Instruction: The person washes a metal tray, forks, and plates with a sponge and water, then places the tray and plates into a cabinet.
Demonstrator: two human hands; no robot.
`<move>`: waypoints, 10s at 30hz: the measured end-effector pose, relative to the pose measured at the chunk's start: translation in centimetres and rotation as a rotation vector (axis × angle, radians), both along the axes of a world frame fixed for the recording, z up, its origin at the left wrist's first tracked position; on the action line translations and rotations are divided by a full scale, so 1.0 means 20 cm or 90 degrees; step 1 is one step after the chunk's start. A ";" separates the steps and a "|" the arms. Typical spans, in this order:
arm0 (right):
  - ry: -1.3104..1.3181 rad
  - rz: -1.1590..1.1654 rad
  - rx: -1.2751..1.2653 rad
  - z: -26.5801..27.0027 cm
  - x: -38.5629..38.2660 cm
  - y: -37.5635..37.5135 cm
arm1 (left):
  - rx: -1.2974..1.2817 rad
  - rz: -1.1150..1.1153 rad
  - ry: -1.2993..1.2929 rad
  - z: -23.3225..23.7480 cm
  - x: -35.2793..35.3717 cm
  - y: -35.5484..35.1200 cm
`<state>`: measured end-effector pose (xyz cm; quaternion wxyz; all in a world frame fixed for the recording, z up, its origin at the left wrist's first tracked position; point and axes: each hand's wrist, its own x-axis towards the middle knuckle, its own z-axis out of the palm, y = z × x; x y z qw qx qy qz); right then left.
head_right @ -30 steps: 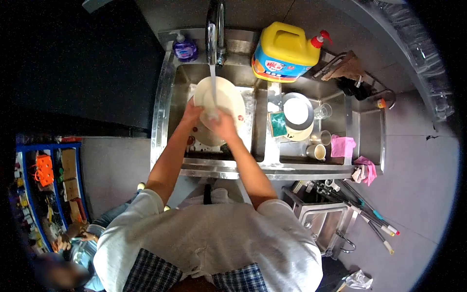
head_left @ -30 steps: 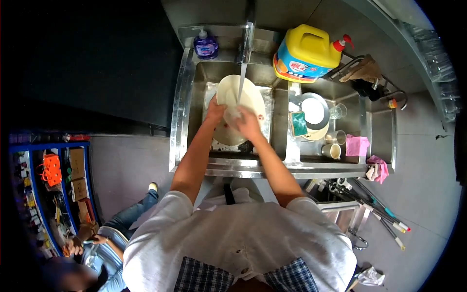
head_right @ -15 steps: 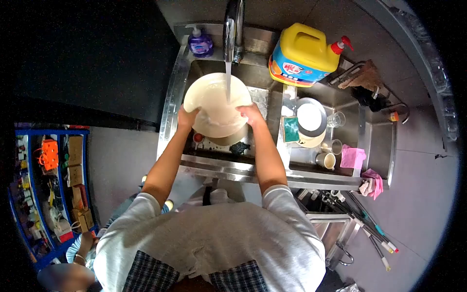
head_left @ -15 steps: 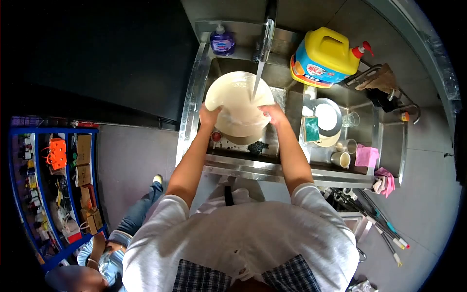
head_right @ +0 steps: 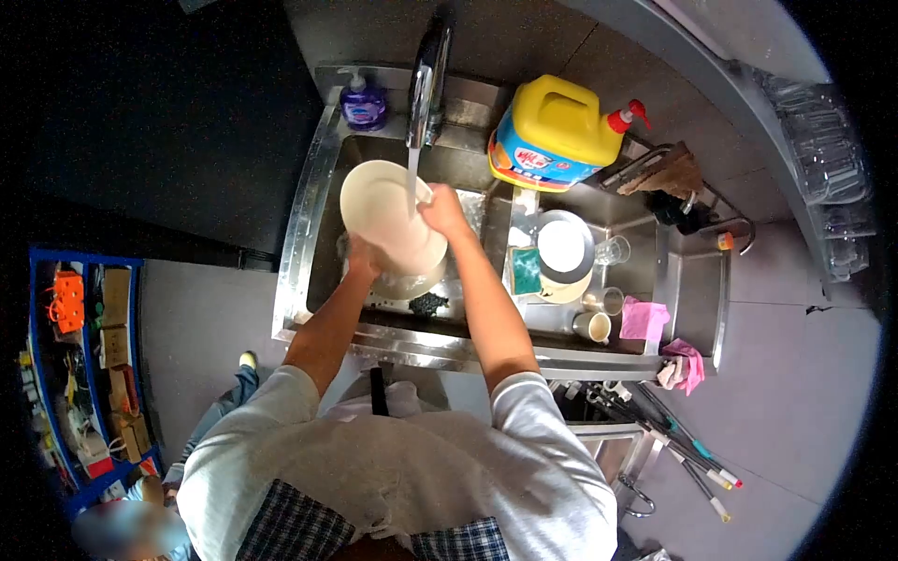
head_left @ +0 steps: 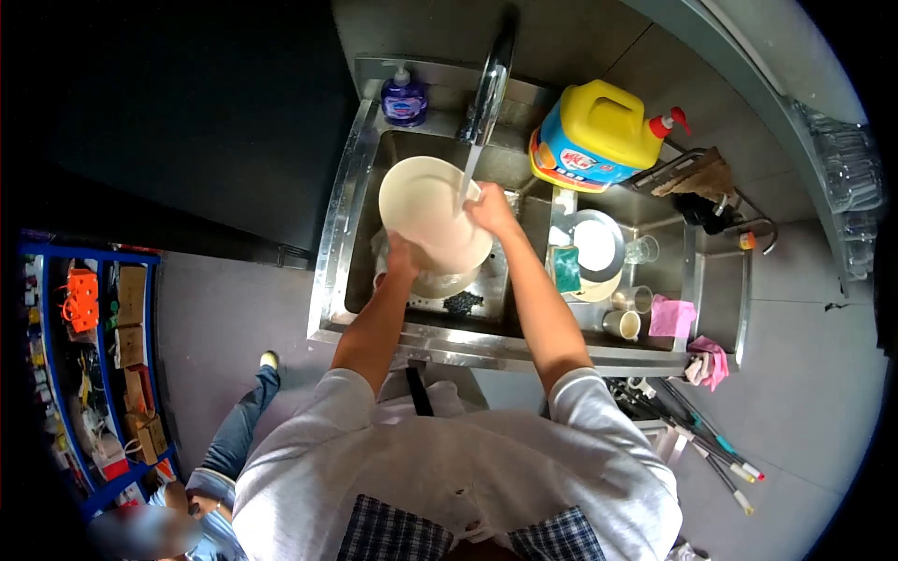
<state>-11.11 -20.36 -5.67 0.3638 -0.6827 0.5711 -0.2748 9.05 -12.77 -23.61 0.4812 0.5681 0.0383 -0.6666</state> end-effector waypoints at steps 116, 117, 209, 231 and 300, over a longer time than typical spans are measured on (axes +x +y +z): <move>-0.433 -0.233 0.322 -0.11 -0.31 0.37 | -0.435 -0.545 -0.905 0.41 -0.61 0.09; -0.534 -0.277 0.295 -0.20 -0.32 0.39 | -0.462 -0.571 -0.944 0.38 -0.53 0.08; -0.768 -0.175 0.439 -0.28 -0.21 0.29 | 0.047 -0.087 -0.409 0.42 0.04 -0.19; 0.274 0.072 -0.155 0.19 -0.01 0.61 | -0.270 -0.184 0.444 0.86 -0.26 -0.23; 0.045 0.171 -0.041 -0.11 0.03 -0.03 | -0.512 -0.262 -0.975 1.41 0.24 0.40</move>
